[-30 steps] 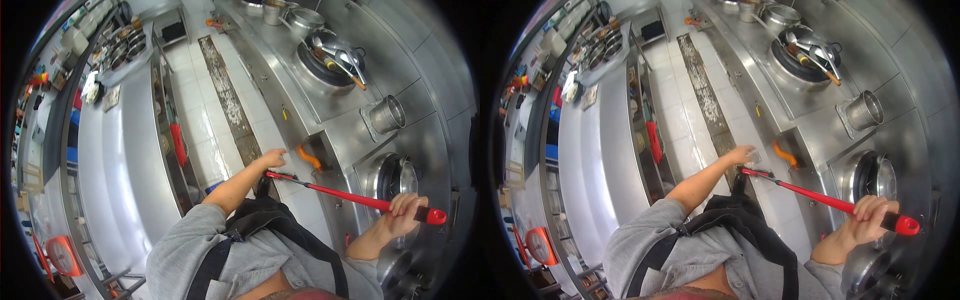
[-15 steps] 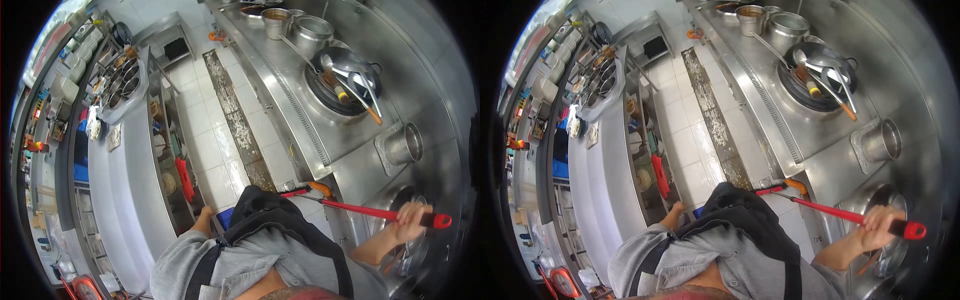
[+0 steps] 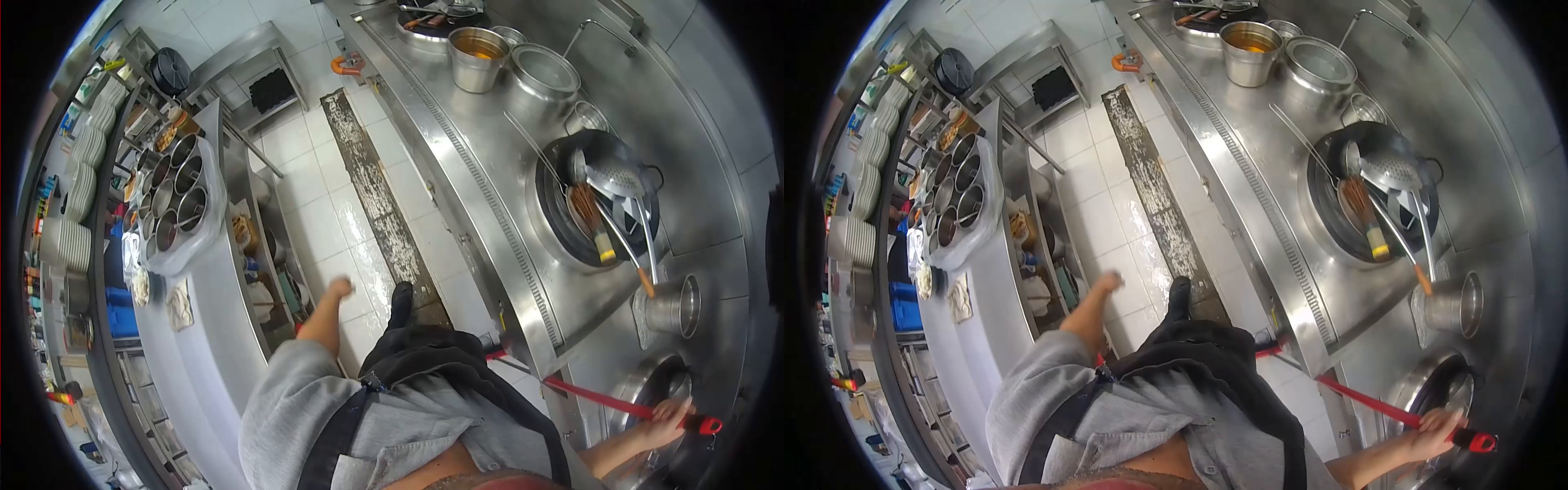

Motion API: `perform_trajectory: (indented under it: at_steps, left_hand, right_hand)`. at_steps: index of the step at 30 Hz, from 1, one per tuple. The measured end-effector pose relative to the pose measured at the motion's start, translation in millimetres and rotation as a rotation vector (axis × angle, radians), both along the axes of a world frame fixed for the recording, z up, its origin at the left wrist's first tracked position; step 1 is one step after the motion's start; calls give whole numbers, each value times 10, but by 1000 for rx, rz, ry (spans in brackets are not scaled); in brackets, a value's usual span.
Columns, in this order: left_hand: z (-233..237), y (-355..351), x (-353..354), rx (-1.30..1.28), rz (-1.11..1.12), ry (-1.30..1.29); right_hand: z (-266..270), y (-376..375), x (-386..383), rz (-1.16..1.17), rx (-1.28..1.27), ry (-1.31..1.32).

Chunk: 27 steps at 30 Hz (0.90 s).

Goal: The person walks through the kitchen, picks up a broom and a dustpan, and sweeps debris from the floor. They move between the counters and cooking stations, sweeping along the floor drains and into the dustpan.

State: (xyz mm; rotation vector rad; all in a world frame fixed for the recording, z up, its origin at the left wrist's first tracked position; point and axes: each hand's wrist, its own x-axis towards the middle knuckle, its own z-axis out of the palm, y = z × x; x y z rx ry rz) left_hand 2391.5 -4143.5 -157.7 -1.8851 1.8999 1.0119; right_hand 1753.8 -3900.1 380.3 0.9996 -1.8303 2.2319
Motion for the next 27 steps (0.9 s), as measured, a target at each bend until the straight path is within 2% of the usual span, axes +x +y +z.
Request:
perform_trajectory:
  at_steps: [1,2,3,4,5,7,9,11,15,17,18,20,21,23,25,26,27]
  left_hand:
    - [288,-623,20,-115,-30,-96]
    - [599,-1127,-24,-307,142,-80]
    - [1187,-1611,-143,-286,243,13]
    - [1586,-2028,-238,-413,296,135]
    - [2043,-2331,-398,-494,378,255]
    - [2662,-2927,-591,-527,402,486]
    - [3088,-3411,-748,-547,329,629]
    - [3778,-3528,-1157,-546,359,658]
    - [4380,-4243,-1828,-584,256,719]
    - [4720,-4437,-2375,-577,265,678]
    - [4775,-4586,-2613,-563,244,688]
    - [4884,-4997,-3108,-625,31,776]
    - [4923,-5176,-3396,-599,4,842]
    - [5047,-5504,-4010,-529,-71,968]
    - [5104,-5935,-4652,-477,-162,1058]
    - [5156,-6088,-4981,-473,-234,1065]
    - [5171,-6232,-5315,-427,-221,1122]
  right_hand:
    - [-26,-39,24,-37,-17,-5]
    - [-34,-74,84,-91,-11,23]
    - [-46,-77,98,-104,-7,9]
    - [-65,-63,107,-117,-13,14]
    - [-95,-26,116,-138,-26,18]
    - [-208,88,100,-200,-59,-2]
    - [-278,158,115,-404,-10,12]
    - [-350,230,97,-522,-47,-7]
    - [-466,269,231,-771,-47,-39]
    - [-571,423,224,-654,-100,-19]
    - [-479,296,342,-733,-106,-55]
    - [-611,376,331,-791,-156,-14]
    - [-565,258,413,-831,-190,-37]
    - [-492,108,598,-890,-71,-69]
    - [-533,14,710,-1130,45,15]
    - [-485,-96,804,-1086,3,-38]
    - [-189,-683,925,-1274,172,110]
